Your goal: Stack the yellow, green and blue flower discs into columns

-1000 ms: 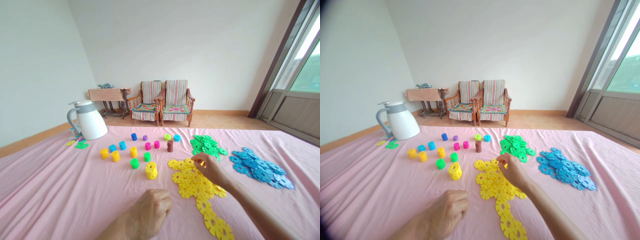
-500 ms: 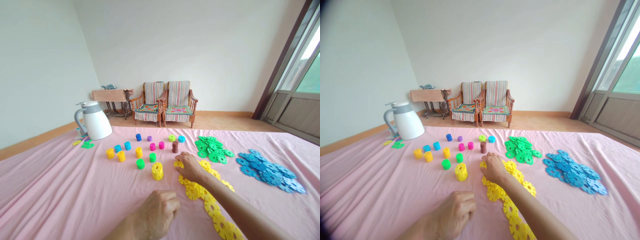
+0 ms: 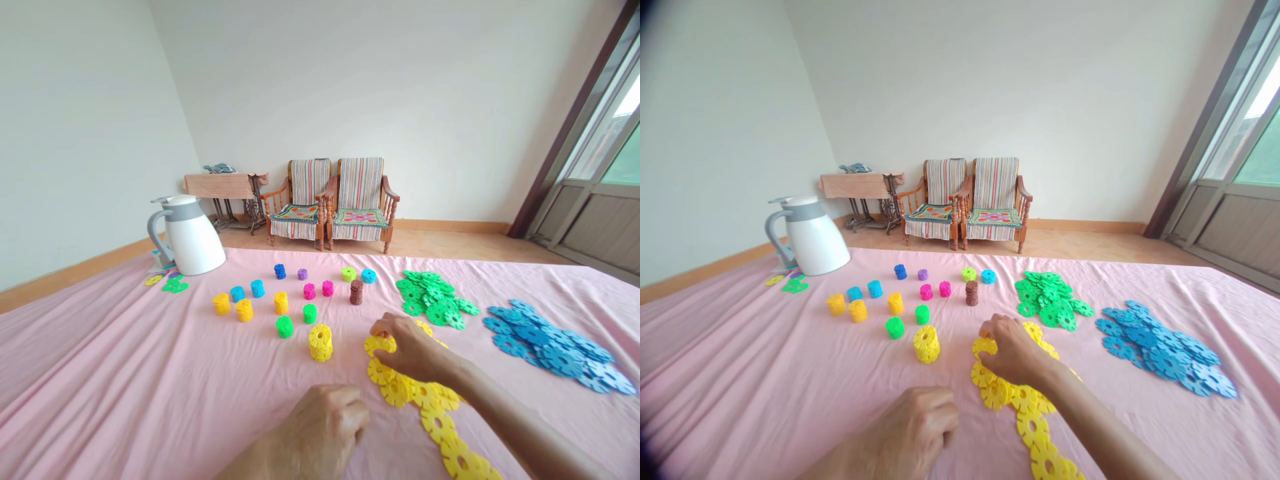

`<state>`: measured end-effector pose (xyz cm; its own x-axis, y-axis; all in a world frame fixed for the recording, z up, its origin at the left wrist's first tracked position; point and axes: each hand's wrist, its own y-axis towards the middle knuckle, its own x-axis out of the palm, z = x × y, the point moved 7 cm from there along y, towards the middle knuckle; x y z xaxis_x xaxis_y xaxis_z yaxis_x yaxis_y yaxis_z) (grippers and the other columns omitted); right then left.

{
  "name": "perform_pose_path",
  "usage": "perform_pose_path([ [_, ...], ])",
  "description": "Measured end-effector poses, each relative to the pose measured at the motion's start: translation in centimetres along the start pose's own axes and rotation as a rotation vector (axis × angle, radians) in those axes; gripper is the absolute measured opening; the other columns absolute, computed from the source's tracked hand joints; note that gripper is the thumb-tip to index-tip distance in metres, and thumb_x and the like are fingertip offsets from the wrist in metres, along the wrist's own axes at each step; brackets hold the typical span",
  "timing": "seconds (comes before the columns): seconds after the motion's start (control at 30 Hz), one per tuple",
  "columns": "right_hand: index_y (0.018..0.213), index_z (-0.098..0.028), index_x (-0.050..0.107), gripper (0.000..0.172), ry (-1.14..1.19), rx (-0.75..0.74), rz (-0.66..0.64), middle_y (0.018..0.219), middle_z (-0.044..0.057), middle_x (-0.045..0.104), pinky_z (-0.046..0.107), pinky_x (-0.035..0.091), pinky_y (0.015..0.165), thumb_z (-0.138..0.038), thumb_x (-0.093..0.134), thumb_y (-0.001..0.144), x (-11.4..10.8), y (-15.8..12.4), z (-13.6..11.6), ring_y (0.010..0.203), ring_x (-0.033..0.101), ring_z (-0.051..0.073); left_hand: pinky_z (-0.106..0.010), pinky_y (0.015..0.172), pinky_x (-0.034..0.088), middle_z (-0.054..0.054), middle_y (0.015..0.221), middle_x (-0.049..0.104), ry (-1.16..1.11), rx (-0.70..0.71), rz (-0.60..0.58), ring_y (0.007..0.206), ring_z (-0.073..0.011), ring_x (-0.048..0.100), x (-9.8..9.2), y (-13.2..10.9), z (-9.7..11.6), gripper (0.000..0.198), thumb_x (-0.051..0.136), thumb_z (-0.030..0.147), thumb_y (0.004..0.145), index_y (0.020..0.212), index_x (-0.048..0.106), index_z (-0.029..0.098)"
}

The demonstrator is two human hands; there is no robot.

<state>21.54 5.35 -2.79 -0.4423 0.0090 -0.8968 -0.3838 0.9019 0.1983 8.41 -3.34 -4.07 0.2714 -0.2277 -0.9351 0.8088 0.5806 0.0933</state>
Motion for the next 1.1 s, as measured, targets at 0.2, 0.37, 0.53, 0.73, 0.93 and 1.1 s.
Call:
perform_pose_path([
  [0.2, 0.094, -0.014, 0.063, 0.022, 0.096, -0.086, 0.098, 0.090, 0.009, 0.063, 0.033, 0.045, 0.078, -0.019, 0.057, 0.073, 0.5, 3.4, -1.3, 0.084, 0.059, 0.021, -0.020, 0.060, 0.037, 0.002, 0.071, 0.054, -0.007, -0.002, -0.010, 0.064, -0.0111, 0.050, 0.2, 0.2, -0.3, 0.017, 0.050, 0.002, 0.073, 0.068, 0.045, 0.018],
  [0.37, 0.093, -0.015, 0.064, 0.021, 0.042, -0.139, 0.050, 0.093, 0.010, 0.062, 0.036, 0.044, 0.080, -0.017, 0.058, 0.073, 3.1, 4.8, -2.5, 0.091, 0.059, 0.023, -0.020, 0.059, 0.037, 0.002, 0.071, 0.054, -0.017, -0.001, -0.024, 0.064, -0.0108, 0.051, 0.6, 0.3, -0.6, 0.017, 0.051, 0.002, 0.072, 0.068, 0.045, 0.018],
  [0.53, 0.104, -0.015, 0.062, 0.028, 0.058, -0.127, 0.053, 0.099, 0.011, 0.063, 0.036, 0.044, 0.080, -0.021, 0.059, 0.077, 2.2, 4.5, -2.3, 0.091, 0.060, 0.023, -0.020, 0.060, 0.038, 0.002, 0.071, 0.055, -0.023, -0.006, -0.011, 0.064, -0.0111, 0.052, 0.5, 0.2, -0.6, 0.017, 0.050, 0.001, 0.070, 0.068, 0.046, 0.018],
  [0.73, 0.090, -0.016, 0.064, 0.021, 0.005, -0.016, -0.080, 0.087, 0.007, 0.065, 0.033, 0.045, 0.073, -0.012, 0.058, 0.070, -0.4, 2.2, 0.4, 0.081, 0.060, 0.020, -0.020, 0.059, 0.038, 0.001, 0.071, 0.056, -0.029, 0.003, 0.005, 0.065, -0.0120, 0.053, 0.1, 0.2, -0.2, 0.017, 0.048, 0.000, 0.069, 0.067, 0.047, 0.017],
  [0.93, 0.100, -0.018, 0.064, 0.037, 0.000, -0.056, -0.222, 0.098, 0.007, 0.063, 0.032, 0.043, 0.081, -0.009, 0.058, 0.064, 0.0, 0.7, 0.7, 0.091, 0.058, 0.021, -0.020, 0.058, 0.038, 0.001, 0.070, 0.055, -0.041, -0.007, -0.003, 0.063, -0.0117, 0.052, 0.0, 0.2, -0.3, 0.017, 0.047, 0.000, 0.070, 0.067, 0.048, 0.017],
  [1.1, 0.099, -0.017, 0.063, 0.036, -0.018, -0.083, -0.226, 0.099, 0.008, 0.060, 0.032, 0.043, 0.080, -0.011, 0.060, 0.063, 0.3, 0.8, 0.2, 0.091, 0.057, 0.021, -0.019, 0.059, 0.038, 0.001, 0.072, 0.056, -0.068, -0.012, -0.013, 0.064, -0.0110, 0.053, 0.1, 0.2, -0.4, 0.018, 0.046, -0.001, 0.071, 0.067, 0.047, 0.017],
])
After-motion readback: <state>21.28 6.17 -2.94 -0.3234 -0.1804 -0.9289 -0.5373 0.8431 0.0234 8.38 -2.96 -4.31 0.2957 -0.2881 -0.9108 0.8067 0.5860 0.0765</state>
